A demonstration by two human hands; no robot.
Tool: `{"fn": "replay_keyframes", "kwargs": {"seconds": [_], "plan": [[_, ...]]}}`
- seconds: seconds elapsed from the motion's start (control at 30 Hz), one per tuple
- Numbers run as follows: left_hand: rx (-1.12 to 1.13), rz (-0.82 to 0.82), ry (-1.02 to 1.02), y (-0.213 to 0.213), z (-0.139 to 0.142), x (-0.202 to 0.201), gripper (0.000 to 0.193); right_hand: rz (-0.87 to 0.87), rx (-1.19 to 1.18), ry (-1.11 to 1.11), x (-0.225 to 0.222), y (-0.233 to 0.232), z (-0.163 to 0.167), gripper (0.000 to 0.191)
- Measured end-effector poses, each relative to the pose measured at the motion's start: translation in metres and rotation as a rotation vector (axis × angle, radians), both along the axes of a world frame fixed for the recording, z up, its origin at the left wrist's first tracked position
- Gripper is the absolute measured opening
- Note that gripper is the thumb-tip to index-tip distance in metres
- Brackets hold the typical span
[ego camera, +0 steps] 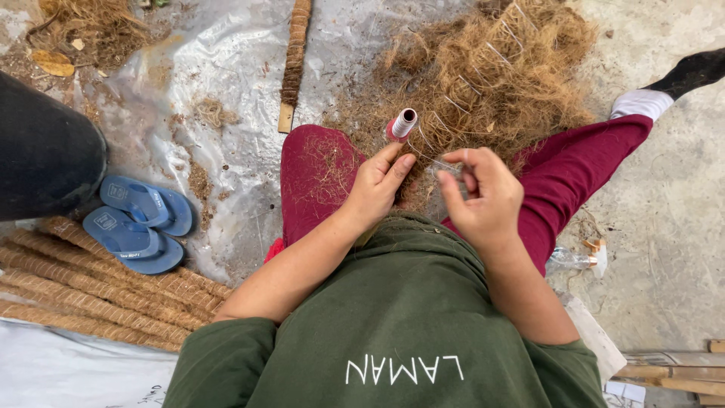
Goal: The person sits on a plastic sheet and assembles a broom by hand. They gather coconut coir fibers, wrap them around a wooden handle, and secure the bundle by winding a thin wire around it.
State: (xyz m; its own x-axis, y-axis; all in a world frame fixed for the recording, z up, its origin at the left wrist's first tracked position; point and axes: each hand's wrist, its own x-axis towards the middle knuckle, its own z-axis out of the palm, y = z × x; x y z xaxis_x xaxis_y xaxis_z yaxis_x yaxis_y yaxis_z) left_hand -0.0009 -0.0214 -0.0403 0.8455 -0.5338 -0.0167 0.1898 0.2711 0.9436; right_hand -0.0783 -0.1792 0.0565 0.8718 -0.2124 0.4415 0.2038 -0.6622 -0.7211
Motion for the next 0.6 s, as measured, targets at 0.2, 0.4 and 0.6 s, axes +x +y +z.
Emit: {"fn": "replay_keyframes", "kwargs": {"seconds": [0.2,0.4,0.6], "plan": [[0.110,0.083,-0.072,0.002,0.008,-0.003,0.033,-0.092,-0.382,0.040,-0.002,-0.002,0.006,0.019],[0.105,0.122,-0.090,0.004,0.009,0.003,0.031,0.275,-0.138,0.252,-0.001,-0.003,-0.004,0.034],[-0.017,0.061,0.023,0.015,0.006,0.012,0.031,0.432,0.181,0.290,0.004,-0.018,-0.049,0.042]]}}
